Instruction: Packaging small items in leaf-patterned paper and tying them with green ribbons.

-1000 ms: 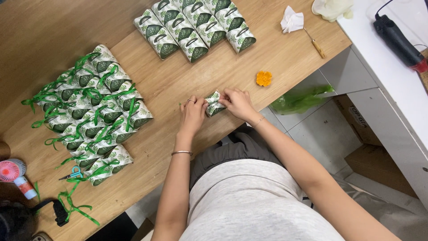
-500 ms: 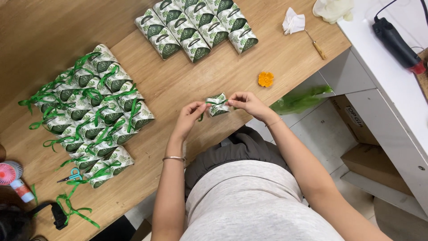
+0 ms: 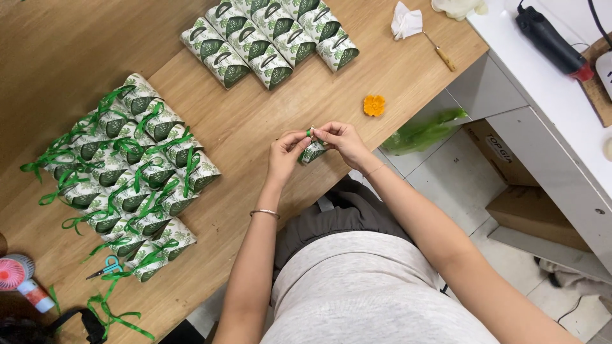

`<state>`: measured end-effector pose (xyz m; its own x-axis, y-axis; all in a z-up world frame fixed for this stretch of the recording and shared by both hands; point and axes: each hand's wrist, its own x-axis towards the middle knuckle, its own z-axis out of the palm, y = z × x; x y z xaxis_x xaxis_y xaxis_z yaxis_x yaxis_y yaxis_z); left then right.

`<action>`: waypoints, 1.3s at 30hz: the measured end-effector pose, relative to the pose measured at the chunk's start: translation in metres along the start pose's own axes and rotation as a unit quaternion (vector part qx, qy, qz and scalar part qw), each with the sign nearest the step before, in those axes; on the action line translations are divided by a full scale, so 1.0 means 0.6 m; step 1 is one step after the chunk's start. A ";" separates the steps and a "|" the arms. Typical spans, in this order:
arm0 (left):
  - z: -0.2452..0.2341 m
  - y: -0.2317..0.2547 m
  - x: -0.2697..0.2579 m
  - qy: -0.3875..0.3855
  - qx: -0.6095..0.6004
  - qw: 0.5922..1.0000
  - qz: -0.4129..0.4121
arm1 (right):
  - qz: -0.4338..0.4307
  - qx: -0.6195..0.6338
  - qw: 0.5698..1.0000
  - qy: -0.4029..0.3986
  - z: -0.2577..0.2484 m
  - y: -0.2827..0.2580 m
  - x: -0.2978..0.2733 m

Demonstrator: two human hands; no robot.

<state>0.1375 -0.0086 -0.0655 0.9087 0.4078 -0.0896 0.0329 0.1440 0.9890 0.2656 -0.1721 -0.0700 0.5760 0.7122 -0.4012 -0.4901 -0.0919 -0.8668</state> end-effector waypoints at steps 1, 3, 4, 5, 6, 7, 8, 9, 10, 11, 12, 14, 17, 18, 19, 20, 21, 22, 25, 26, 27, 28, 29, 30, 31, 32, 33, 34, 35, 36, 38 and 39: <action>0.002 -0.008 0.000 -0.003 -0.001 1.000 0.000 | -0.001 0.001 1.000 0.003 0.002 0.001 -0.001; 0.004 -0.023 -0.002 0.014 -0.010 1.000 0.022 | 0.012 0.044 0.999 0.019 0.008 0.005 -0.003; 0.007 -0.016 -0.006 0.011 -0.010 1.000 0.020 | 0.012 0.045 0.999 0.022 0.008 0.011 -0.003; 0.009 -0.009 -0.009 0.020 0.035 0.999 0.018 | 0.008 0.058 0.998 0.023 0.007 0.016 -0.003; 0.012 -0.003 -0.012 0.029 0.081 0.996 0.016 | 0.004 0.072 0.997 0.024 0.005 0.021 -0.003; 0.014 0.008 -0.015 0.025 0.080 0.996 0.015 | 0.004 0.073 0.997 0.028 0.006 0.026 -0.005; 0.019 0.018 -0.016 0.029 0.076 0.996 -0.024 | -0.001 0.058 0.998 0.028 0.003 0.029 -0.007; 0.024 0.028 -0.017 0.032 0.071 0.995 -0.063 | -0.006 0.043 0.999 0.029 -0.001 0.031 -0.009; 0.023 0.025 -0.016 0.029 0.070 0.995 -0.064 | -0.006 0.043 0.999 0.033 -0.002 0.035 -0.009; 0.023 0.021 -0.015 0.012 0.070 0.996 -0.061 | -0.029 0.041 0.998 0.032 -0.003 0.040 -0.009; 0.019 0.018 -0.016 -0.003 0.072 0.996 -0.058 | -0.052 0.039 0.997 0.028 -0.001 0.046 -0.006; 0.014 0.005 -0.008 -0.004 0.067 0.997 -0.028 | -0.055 0.022 0.998 0.032 0.000 0.045 -0.006; 0.009 0.026 0.000 -0.017 0.087 0.995 -0.033 | -0.053 -0.021 0.998 0.030 0.006 0.029 -0.014; 0.009 0.040 0.004 -0.028 0.110 0.991 -0.067 | -0.047 -0.046 0.997 0.025 0.007 0.019 -0.017; 0.010 0.054 0.008 -0.030 0.112 0.991 -0.066 | -0.048 -0.045 0.997 0.026 0.006 0.015 -0.017; 0.010 0.069 0.011 -0.041 0.118 0.990 -0.072 | -0.058 -0.113 0.992 0.017 0.006 0.011 -0.017; 0.010 0.083 0.014 -0.053 0.124 0.988 -0.078 | -0.068 -0.181 0.981 0.008 0.006 0.007 -0.017; 0.001 0.058 0.019 -0.052 0.125 0.988 -0.078 | -0.069 -0.180 0.981 0.007 0.006 0.005 -0.017; -0.023 -0.001 0.033 -0.098 0.066 0.989 -0.092 | -0.086 -0.207 0.974 -0.013 0.008 -0.008 -0.019; -0.027 -0.012 0.036 -0.104 0.046 0.985 -0.128 | -0.093 -0.230 0.968 -0.026 0.010 -0.013 -0.023; -0.031 -0.024 0.040 -0.110 0.026 0.980 -0.163 | -0.100 -0.252 0.962 -0.039 0.012 -0.019 -0.027; -0.030 -0.019 0.040 -0.109 0.026 0.980 -0.163 | -0.100 -0.252 0.962 -0.040 0.018 -0.026 -0.030; -0.030 -0.015 0.040 -0.103 0.022 0.977 -0.187 | -0.121 -0.253 0.959 -0.037 0.023 -0.034 -0.032; -0.029 -0.012 0.039 -0.096 0.016 0.973 -0.211 | -0.140 -0.254 0.956 -0.034 0.029 -0.040 -0.035; -0.027 -0.009 0.040 -0.095 0.016 0.973 -0.212 | -0.139 -0.254 0.957 -0.036 0.036 -0.055 -0.042; -0.026 -0.007 0.041 -0.089 -0.006 0.968 -0.233 | -0.137 -0.248 0.958 -0.036 0.043 -0.070 -0.048; -0.026 -0.005 0.042 -0.084 -0.029 0.963 -0.253 | -0.134 -0.242 0.960 -0.036 0.050 -0.085 -0.055; -0.028 -0.006 0.043 -0.082 -0.030 0.964 -0.253 | -0.134 -0.243 0.960 -0.038 0.055 -0.093 -0.058; -0.030 -0.007 0.043 -0.071 -0.022 0.958 -0.275 | -0.158 -0.271 0.949 -0.038 0.060 -0.101 -0.061; -0.032 -0.008 0.044 -0.062 -0.015 0.953 -0.298 | -0.183 -0.299 0.936 -0.037 0.064 -0.109 -0.065; -0.037 -0.028 0.051 -0.066 -0.012 0.950 -0.306 | -0.270 -0.367 0.889 -0.037 0.060 -0.092 -0.059; -0.039 -0.037 0.054 -0.071 -0.007 0.947 -0.314 | -0.353 -0.431 0.830 -0.035 0.058 -0.083 -0.056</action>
<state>0.1563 0.0227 -0.0934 0.7582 0.1117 -0.6424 0.5811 0.3311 0.7434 0.2480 -0.1673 -0.0030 0.4663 0.8360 0.2894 0.6205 -0.0758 -0.7806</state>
